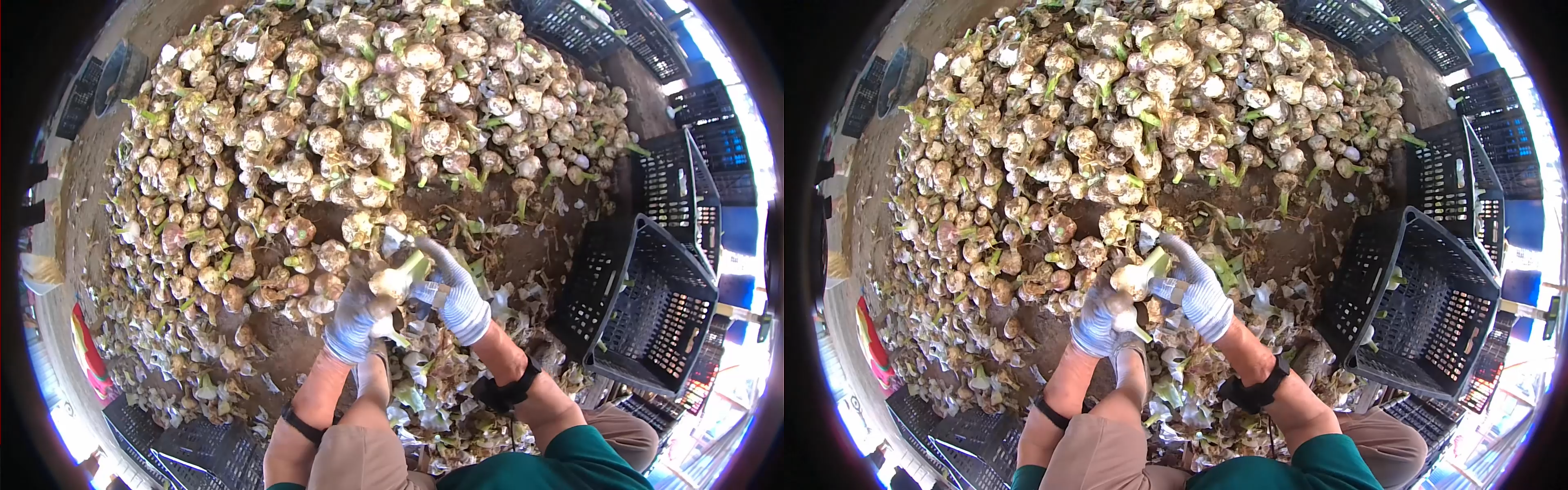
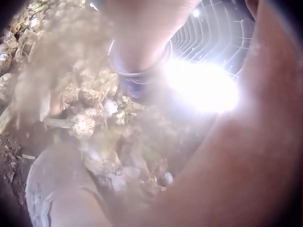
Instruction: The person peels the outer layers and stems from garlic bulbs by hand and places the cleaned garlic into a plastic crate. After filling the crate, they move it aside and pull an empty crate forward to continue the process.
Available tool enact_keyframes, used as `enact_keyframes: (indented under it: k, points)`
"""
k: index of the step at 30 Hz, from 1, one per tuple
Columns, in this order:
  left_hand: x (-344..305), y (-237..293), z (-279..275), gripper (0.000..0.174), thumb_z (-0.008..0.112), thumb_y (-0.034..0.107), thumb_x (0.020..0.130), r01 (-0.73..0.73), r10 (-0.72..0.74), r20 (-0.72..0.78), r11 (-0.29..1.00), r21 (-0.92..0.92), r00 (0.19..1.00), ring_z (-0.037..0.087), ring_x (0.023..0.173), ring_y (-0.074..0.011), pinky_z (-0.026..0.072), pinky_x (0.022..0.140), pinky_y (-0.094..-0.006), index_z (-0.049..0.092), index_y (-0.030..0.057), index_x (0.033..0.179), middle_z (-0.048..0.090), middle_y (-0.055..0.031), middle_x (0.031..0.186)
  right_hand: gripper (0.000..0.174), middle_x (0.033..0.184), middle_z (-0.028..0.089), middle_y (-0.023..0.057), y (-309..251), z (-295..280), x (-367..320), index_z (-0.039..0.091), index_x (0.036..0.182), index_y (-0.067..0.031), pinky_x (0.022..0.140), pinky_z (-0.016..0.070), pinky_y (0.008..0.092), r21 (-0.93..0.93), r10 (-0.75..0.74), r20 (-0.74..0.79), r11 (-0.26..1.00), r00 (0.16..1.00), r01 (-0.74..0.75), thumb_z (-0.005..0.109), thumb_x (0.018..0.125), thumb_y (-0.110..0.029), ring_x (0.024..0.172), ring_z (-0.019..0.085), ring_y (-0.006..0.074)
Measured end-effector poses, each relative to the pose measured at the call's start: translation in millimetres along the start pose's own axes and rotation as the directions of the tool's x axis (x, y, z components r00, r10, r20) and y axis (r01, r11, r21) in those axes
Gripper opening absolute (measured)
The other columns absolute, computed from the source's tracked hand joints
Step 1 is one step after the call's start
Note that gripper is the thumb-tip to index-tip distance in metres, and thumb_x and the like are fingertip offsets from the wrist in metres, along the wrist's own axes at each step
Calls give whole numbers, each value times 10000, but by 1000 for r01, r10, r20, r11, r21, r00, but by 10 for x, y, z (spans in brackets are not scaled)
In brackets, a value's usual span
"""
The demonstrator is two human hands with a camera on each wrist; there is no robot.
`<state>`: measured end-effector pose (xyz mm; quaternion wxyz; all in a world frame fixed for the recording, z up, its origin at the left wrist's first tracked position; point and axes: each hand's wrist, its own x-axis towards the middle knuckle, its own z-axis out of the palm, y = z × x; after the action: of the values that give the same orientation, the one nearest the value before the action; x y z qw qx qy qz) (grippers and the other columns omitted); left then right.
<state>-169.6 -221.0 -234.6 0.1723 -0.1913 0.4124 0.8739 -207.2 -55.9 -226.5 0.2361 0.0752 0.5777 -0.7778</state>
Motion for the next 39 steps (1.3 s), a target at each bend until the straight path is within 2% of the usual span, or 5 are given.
enact_keyframes:
  k: [16, 18, 24, 29, 39]
  points:
    - [-63, -6, -193, 435, 615, 293, 827, 121, -122, -39, 992, -22, 992, 569, 832, -122, 451, 728, -239, 594, -50, 1094, 629, -57, 932, 332, 850, 625, 124, 227, -27, 315, 638, 974, -65, 713, 506, 328, -810, -194, 202, 517, 960, 276, 641, 645, -17, 825, 614, 303]
    - [-54, -19, -210, 438, 626, 283, 821, 129, -131, -37, 990, -52, 991, 567, 829, -120, 450, 727, -240, 584, -46, 1105, 625, -54, 939, 502, 917, 612, 99, 155, -76, 287, 551, 1147, -36, 710, 509, 291, -224, -16, 88, 974, 996, 36, 679, 666, 36, 813, 609, 200]
    - [-16, -59, 24, 419, 669, 193, 756, -95, 134, -82, 926, 365, 988, 599, 791, -132, 492, 685, -258, 571, -8, 1110, 630, -58, 957, 234, 700, 610, -1, -32, -46, -10, 618, 1033, -33, 443, 414, 195, 86, 247, 10, 965, 969, -247, 662, 828, -136, 505, 517, 61]
    - [25, 37, -191, 290, 659, 38, 724, 35, -46, -32, 961, -275, 998, 641, 791, -208, 542, 728, -322, 605, -29, 1002, 650, -109, 922, 119, 641, 581, -3, -75, -143, 7, 651, 894, -26, 425, 356, 191, 45, 229, 131, 971, 965, -236, 626, 847, -133, 482, 476, 50]
    - [-135, -34, -15, 225, 655, 113, 749, -248, 38, 266, 502, 829, 963, 648, 765, -227, 510, 690, -322, 671, 60, 968, 670, -131, 839, 96, 615, 578, 35, 8, -379, 268, 631, 837, -42, 374, 345, 228, 296, 316, -263, 926, 911, -235, 627, 838, -138, 430, 477, 112]
